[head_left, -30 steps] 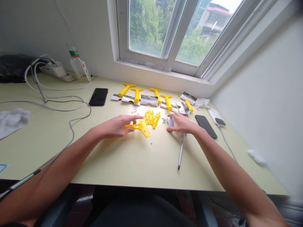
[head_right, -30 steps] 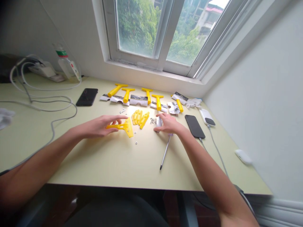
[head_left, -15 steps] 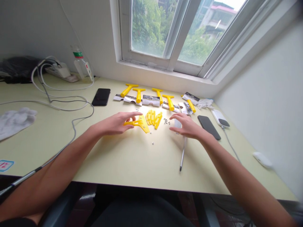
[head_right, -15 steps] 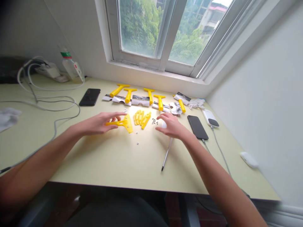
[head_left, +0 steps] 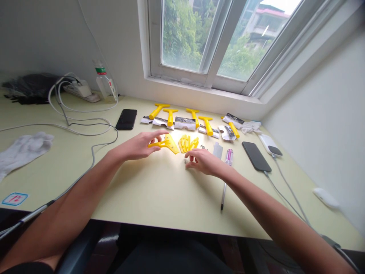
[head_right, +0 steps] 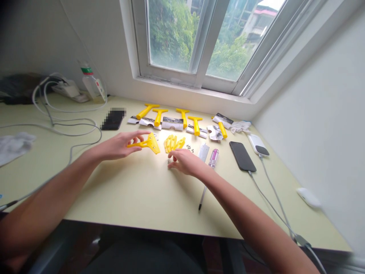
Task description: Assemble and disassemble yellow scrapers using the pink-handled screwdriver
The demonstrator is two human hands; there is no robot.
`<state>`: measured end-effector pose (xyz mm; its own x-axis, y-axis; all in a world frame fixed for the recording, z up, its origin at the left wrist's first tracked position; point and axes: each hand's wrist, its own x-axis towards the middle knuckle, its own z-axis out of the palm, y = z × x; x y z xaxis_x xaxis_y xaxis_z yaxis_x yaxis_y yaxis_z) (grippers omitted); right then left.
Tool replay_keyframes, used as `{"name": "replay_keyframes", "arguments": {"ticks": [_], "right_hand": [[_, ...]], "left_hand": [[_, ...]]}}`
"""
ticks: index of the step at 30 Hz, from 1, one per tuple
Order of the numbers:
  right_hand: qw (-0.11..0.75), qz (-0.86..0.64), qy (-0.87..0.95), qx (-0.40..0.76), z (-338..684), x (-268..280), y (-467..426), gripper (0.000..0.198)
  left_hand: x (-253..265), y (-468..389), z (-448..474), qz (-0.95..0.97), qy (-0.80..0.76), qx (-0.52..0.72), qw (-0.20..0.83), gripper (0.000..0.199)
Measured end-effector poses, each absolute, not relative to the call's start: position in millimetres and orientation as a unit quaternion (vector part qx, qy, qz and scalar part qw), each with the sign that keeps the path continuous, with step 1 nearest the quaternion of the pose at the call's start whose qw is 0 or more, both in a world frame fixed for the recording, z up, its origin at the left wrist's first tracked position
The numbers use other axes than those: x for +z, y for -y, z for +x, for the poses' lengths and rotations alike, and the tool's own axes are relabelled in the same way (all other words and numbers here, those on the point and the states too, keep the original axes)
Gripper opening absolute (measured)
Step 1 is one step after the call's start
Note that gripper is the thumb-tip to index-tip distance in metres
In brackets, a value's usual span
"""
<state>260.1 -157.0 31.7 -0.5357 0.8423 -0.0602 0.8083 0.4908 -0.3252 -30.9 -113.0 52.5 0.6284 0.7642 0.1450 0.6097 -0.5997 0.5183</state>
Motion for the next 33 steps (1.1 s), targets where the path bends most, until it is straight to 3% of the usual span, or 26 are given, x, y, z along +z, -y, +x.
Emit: {"name": "replay_keyframes", "arguments": {"ticks": [4, 18, 26, 33], "right_hand": [[0.057, -0.466, 0.872, 0.139, 252.5, 29.0, 150.9, 0.011], [0.087, -0.454, 0.884, 0.065, 227.7, 53.2, 129.8, 0.028], [0.015, -0.404, 0.914, 0.039, 249.4, 41.9, 210.7, 0.034], [0.016, -0.42, 0.907, 0.01, 220.0, 30.8, 195.4, 0.047]], "left_hand": [[51.2, 114.4, -29.3, 0.881, -0.384, 0.181, 0.21, 0.058], [53.1, 106.8, -38.4, 0.856, -0.418, 0.219, 0.21, 0.057], [54.6, 107.2, -38.7, 0.85, -0.418, 0.247, 0.202, 0.057], [52.7, 104.6, -40.0, 0.85, -0.42, 0.249, 0.198, 0.058]]}}
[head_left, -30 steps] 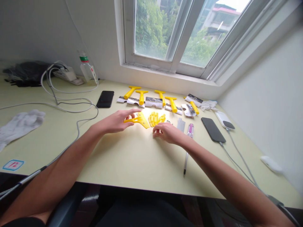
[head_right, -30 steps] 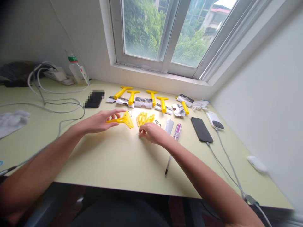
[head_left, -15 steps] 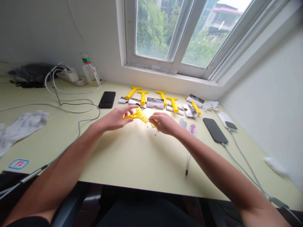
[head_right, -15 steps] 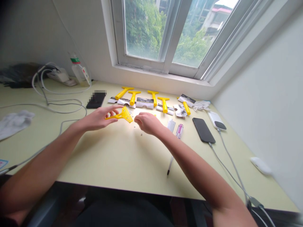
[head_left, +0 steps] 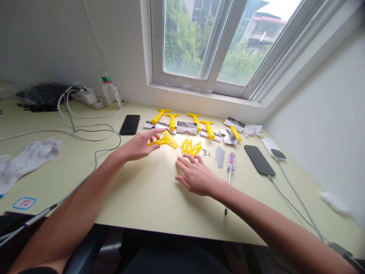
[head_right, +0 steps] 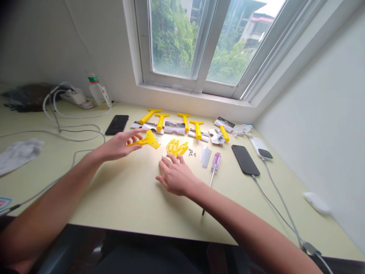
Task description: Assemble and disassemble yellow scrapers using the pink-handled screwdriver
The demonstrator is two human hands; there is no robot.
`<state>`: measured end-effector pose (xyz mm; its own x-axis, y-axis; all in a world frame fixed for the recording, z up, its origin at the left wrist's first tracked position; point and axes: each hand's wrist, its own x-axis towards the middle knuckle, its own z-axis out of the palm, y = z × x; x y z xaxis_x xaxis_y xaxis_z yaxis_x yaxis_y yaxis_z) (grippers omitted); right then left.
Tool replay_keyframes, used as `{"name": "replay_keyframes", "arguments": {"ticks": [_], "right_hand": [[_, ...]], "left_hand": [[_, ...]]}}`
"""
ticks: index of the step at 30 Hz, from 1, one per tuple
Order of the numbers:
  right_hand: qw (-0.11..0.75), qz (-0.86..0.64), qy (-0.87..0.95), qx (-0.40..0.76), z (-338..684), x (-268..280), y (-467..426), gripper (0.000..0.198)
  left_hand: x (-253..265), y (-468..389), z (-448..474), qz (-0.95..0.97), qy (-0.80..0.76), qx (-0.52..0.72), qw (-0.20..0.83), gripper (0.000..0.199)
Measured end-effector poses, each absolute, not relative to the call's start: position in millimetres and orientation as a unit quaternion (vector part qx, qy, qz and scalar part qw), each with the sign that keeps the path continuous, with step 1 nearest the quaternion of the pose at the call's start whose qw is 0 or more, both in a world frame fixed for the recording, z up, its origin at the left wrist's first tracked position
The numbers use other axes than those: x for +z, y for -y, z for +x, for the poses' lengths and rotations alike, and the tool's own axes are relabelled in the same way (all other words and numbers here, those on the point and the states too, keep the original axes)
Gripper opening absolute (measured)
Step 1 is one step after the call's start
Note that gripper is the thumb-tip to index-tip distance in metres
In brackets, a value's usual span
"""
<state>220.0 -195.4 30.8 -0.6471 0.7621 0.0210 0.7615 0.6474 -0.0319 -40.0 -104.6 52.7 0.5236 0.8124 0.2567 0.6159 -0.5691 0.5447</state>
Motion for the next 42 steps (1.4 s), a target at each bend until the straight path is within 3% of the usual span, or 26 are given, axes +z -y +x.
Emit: {"name": "replay_keyframes", "arguments": {"ticks": [9, 16, 34, 40, 42], "right_hand": [[0.042, -0.415, 0.907, 0.051, 199.1, 29.7, 136.0, 0.04], [0.062, -0.429, 0.901, 0.027, 215.5, 24.3, 156.5, 0.046], [0.089, -0.425, 0.898, 0.07, 212.8, 24.3, 130.6, 0.026], [0.178, -0.484, 0.847, 0.128, 224.8, 36.9, 129.3, 0.029], [0.228, -0.519, 0.798, 0.207, 231.5, 43.5, 134.7, 0.031]], "left_hand": [[53.1, 103.9, -40.8, 0.849, -0.425, 0.243, 0.198, 0.059], [51.7, 103.0, -40.4, 0.848, -0.426, 0.248, 0.193, 0.058], [48.3, 104.8, -35.5, 0.857, -0.406, 0.244, 0.202, 0.055], [42.2, 105.8, -31.7, 0.862, -0.394, 0.256, 0.191, 0.053], [40.8, 109.9, -26.2, 0.866, -0.385, 0.265, 0.18, 0.053]]}}
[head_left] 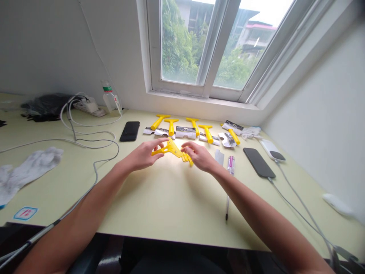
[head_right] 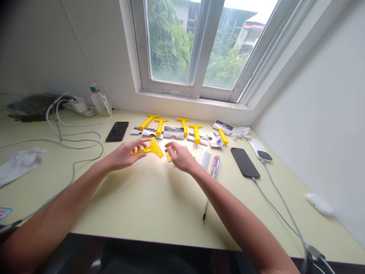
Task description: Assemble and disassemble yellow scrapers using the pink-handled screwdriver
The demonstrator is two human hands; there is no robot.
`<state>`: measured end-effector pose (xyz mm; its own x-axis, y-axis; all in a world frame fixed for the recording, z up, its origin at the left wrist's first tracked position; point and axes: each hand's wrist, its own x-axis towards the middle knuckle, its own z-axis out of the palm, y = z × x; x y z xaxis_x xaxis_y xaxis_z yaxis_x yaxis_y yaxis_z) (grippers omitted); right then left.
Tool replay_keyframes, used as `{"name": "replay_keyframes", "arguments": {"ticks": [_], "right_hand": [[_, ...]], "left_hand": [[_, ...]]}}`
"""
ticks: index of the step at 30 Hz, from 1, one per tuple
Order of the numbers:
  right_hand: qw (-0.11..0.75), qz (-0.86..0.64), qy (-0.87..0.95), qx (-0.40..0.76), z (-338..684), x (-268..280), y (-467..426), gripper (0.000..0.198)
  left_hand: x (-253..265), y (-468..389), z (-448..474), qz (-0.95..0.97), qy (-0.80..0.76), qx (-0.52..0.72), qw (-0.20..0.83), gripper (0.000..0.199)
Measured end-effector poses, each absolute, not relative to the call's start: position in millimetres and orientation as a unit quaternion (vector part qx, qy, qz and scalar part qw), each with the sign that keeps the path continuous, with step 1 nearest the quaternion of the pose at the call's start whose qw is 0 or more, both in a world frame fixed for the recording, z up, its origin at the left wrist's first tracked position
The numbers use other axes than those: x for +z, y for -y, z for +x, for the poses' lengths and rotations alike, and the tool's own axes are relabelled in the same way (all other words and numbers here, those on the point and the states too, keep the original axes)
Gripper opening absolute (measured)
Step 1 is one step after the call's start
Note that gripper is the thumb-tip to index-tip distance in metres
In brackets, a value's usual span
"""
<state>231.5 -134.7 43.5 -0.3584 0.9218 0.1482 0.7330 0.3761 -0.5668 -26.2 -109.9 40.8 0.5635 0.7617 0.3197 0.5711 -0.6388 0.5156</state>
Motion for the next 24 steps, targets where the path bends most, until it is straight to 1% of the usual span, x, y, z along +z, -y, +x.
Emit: {"name": "replay_keyframes", "arguments": {"ticks": [3, 4, 5, 10, 14, 18, 24], "right_hand": [[0.307, -0.52, 0.696, 0.389, 234.6, 48.6, 145.5, 0.028], [0.323, -0.509, 0.674, 0.426, 234.0, 48.6, 148.7, 0.027], [0.331, -0.501, 0.667, 0.441, 233.0, 47.8, 151.3, 0.027], [0.353, -0.494, 0.665, 0.434, 230.3, 39.2, 152.7, 0.029], [0.379, -0.483, 0.639, 0.463, 229.8, 36.7, 147.5, 0.031], [0.385, -0.51, 0.6, 0.481, 227.1, 37.6, 143.7, 0.024], [0.381, -0.519, 0.649, 0.405, 225.0, 41.0, 143.0, 0.019]], "left_hand": [[38.4, 117.6, -15.8, 0.876, -0.363, 0.275, 0.159, 0.053], [37.2, 119.8, -12.5, 0.879, -0.355, 0.278, 0.154, 0.052], [35.9, 121.6, -9.7, 0.882, -0.348, 0.281, 0.149, 0.052], [28.5, 122.7, -3.1, 0.888, -0.341, 0.283, 0.125, 0.051], [25.9, 121.7, -2.6, 0.892, -0.341, 0.275, 0.113, 0.05], [27.0, 123.9, -1.2, 0.895, -0.34, 0.269, 0.101, 0.053], [29.3, 127.8, 2.0, 0.894, -0.353, 0.265, 0.078, 0.053]]}}
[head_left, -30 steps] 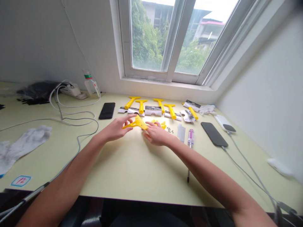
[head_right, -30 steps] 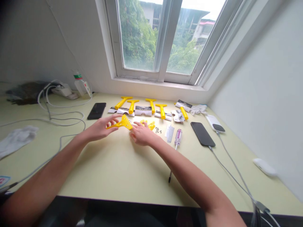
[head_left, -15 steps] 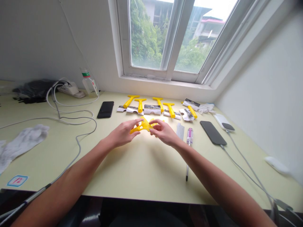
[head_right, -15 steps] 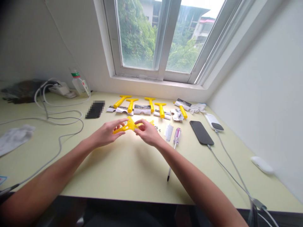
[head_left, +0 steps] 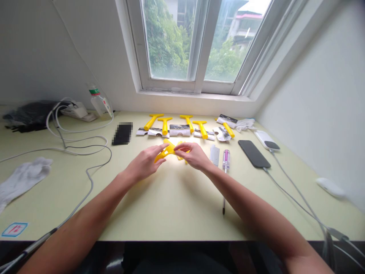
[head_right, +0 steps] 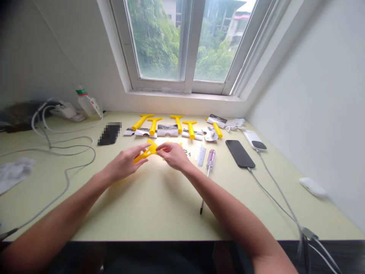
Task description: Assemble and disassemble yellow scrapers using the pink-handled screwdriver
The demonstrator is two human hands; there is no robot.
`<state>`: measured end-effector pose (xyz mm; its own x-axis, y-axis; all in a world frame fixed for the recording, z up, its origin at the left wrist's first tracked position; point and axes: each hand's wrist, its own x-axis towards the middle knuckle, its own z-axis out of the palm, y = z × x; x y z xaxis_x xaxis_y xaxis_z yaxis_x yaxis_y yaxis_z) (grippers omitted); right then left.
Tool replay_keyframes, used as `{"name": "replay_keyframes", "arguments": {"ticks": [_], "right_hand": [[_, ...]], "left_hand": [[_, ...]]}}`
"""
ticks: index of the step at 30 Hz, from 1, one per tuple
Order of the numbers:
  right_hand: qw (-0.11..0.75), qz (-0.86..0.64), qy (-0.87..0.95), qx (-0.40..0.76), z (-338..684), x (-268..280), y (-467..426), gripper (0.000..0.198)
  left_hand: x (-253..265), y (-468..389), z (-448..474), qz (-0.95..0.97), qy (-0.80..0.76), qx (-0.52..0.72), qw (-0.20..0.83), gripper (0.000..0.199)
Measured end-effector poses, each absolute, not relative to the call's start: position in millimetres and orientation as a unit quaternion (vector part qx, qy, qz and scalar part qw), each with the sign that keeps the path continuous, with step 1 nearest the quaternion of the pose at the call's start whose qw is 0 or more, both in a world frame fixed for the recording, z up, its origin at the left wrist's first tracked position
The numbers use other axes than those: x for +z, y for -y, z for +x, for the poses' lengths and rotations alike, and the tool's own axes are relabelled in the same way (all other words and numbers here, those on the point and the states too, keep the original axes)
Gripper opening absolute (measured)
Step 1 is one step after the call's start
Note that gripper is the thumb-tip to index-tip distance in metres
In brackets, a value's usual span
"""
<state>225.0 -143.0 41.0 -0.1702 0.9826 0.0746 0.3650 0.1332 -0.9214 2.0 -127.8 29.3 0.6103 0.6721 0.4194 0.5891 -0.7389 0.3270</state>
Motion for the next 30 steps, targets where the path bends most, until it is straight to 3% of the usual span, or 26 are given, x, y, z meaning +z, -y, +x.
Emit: {"name": "replay_keyframes", "arguments": {"ticks": [8, 12, 19, 25, 30], "right_hand": [[0.356, -0.545, 0.639, 0.41, 221.8, 48.9, 138.5, 0.021], [0.398, -0.539, 0.59, 0.45, 213.6, 49.9, 135.2, 0.027], [0.451, -0.528, 0.555, 0.459, 205.6, 47.6, 134.3, 0.02], [0.455, -0.534, 0.614, 0.362, 208.8, 47.5, 135.4, 0.016], [0.47, -0.524, 0.564, 0.431, 207.4, 42.0, 131.5, 0.028]], "left_hand": [[27.2, 124.7, 1.6, 0.876, -0.387, 0.282, 0.056, 0.054], [27.0, 124.4, 1.3, 0.87, -0.394, 0.295, 0.039, 0.05], [28.3, 128.5, 5.0, 0.87, -0.396, 0.293, 0.01, 0.045], [31.0, 135.1, 9.0, 0.871, -0.403, 0.282, -0.001, 0.047], [32.0, 139.5, 11.5, 0.868, -0.409, 0.28, -0.034, 0.05]]}}
